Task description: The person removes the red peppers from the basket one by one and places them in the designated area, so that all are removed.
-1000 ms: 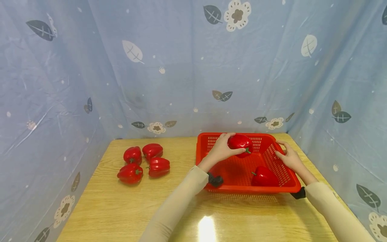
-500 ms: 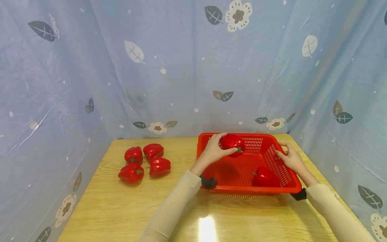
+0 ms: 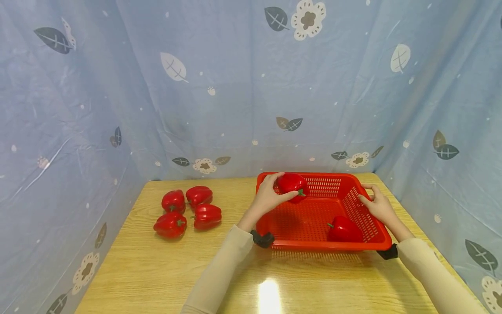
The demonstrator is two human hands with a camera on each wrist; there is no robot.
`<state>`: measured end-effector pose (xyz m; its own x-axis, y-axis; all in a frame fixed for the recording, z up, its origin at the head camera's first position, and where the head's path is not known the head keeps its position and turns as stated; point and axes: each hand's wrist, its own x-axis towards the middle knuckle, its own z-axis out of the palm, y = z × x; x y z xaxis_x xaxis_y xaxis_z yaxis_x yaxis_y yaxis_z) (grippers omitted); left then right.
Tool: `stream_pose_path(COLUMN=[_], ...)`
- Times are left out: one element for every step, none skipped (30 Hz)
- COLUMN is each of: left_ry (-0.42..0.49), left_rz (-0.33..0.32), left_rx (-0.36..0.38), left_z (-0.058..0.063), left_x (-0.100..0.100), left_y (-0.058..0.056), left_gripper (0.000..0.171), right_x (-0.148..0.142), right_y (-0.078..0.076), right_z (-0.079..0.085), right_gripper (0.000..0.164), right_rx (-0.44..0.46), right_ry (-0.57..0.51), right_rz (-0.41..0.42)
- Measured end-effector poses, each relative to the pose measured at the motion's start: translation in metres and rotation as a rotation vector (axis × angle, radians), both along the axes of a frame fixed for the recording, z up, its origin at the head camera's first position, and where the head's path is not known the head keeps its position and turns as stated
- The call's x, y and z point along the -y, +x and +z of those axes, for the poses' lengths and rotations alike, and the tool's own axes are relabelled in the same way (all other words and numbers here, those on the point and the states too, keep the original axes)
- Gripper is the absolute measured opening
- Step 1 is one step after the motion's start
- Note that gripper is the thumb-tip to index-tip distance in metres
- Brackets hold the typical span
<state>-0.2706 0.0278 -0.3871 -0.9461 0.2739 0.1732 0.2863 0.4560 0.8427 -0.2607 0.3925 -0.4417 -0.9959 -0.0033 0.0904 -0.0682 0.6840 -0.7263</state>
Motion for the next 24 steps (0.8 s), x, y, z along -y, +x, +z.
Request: stream_pose_path(left_ry=[0.004, 0.006, 0.01, 0.014, 0.022, 0.029, 0.036, 0.046, 0.056, 0.063, 0.07, 0.076, 0.081, 0.087, 0.09, 0.091, 0.093, 0.094, 0.096, 0.098, 0.102, 0.107, 0.109, 0.116], left_rz=[0.006, 0.012, 0.016, 0.019, 0.021, 0.022, 0.023, 0.023, 0.022, 0.021, 0.022, 0.022, 0.024, 0.027, 0.032, 0.04, 0.047, 0.055, 0.064, 0.069, 0.076, 0.079, 0.081, 0.083], left_rx=[-0.001, -0.009, -0.015, -0.02, -0.024, -0.029, -0.034, -0.038, -0.039, -0.04, -0.042, -0.043, -0.043, -0.043, -0.043, -0.041, -0.041, -0.041, -0.04, -0.043, -0.042, -0.044, -0.049, -0.054], left_z=[0.0, 0.0, 0.0, -0.001, -0.001, -0.001, -0.002, -0.002, -0.003, -0.003, -0.003, -0.003, -0.003, -0.002, -0.002, -0.002, -0.002, -0.002, -0.002, -0.003, -0.003, -0.003, -0.003, -0.004], left_x=[0.001, 0.003, 0.004, 0.006, 0.007, 0.009, 0.01, 0.012, 0.013, 0.015, 0.017, 0.019, 0.021, 0.023, 0.025, 0.027, 0.029, 0.032, 0.034, 0.036, 0.039, 0.041, 0.044, 0.046], left_y=[0.0, 0.0, 0.0, 0.0, 0.0, 0.0, 0.0, 0.0, 0.0, 0.0, 0.001, 0.001, 0.001, 0.002, 0.002, 0.003, 0.003, 0.004, 0.004, 0.005, 0.006, 0.006, 0.006, 0.007], left_gripper=[0.076, 0.076, 0.075, 0.075, 0.075, 0.075, 0.074, 0.074, 0.073, 0.073, 0.073, 0.073, 0.073, 0.073, 0.073, 0.073, 0.072, 0.072, 0.072, 0.072, 0.072, 0.072, 0.072, 0.071], right_x=[0.0, 0.0, 0.0, 0.0, 0.0, 0.0, 0.0, 0.0, 0.0, 0.0, 0.0, 0.0, 0.0, 0.0, 0.0, 0.0, 0.0, 0.0, 0.0, 0.0, 0.0, 0.0, 0.0, 0.0], right_y=[0.0, 0.0, 0.0, 0.0, 0.0, 0.0, 0.0, 0.0, 0.0, 0.0, 0.0, 0.0, 0.0, 0.0, 0.0, 0.0, 0.0, 0.0, 0.0, 0.0, 0.0, 0.001, 0.001, 0.001], right_z=[0.0, 0.0, 0.0, 0.0, 0.0, 0.0, 0.0, 0.0, 0.001, 0.001, 0.001, 0.001, 0.001, 0.001, 0.001, 0.001, 0.001, 0.001, 0.0, 0.0, 0.0, 0.0, 0.0, 0.0], right_gripper=[0.054, 0.054, 0.054, 0.054, 0.054, 0.054, 0.053, 0.053, 0.053, 0.053, 0.053, 0.053, 0.053, 0.053, 0.054, 0.054, 0.054, 0.055, 0.055, 0.055, 0.055, 0.055, 0.055, 0.055], right_rx=[0.001, 0.001, 0.0, 0.0, 0.0, 0.0, -0.001, -0.001, -0.001, -0.002, -0.002, -0.003, -0.004, -0.005, -0.004, -0.004, -0.002, -0.001, 0.001, 0.002, 0.004, 0.004, 0.003, 0.004], right_ry=[0.002, 0.002, 0.002, 0.001, -0.003, -0.007, -0.007, -0.011, -0.014, -0.018, -0.02, -0.021, -0.022, -0.023, -0.021, -0.02, -0.018, -0.017, -0.017, -0.015, -0.015, -0.016, -0.017, -0.019], right_rz=[0.0, 0.0, 0.0, 0.0, 0.002, 0.004, 0.004, 0.006, 0.008, 0.01, 0.011, 0.011, 0.01, 0.011, 0.01, 0.009, 0.008, 0.007, 0.007, 0.007, 0.006, 0.005, 0.005, 0.005])
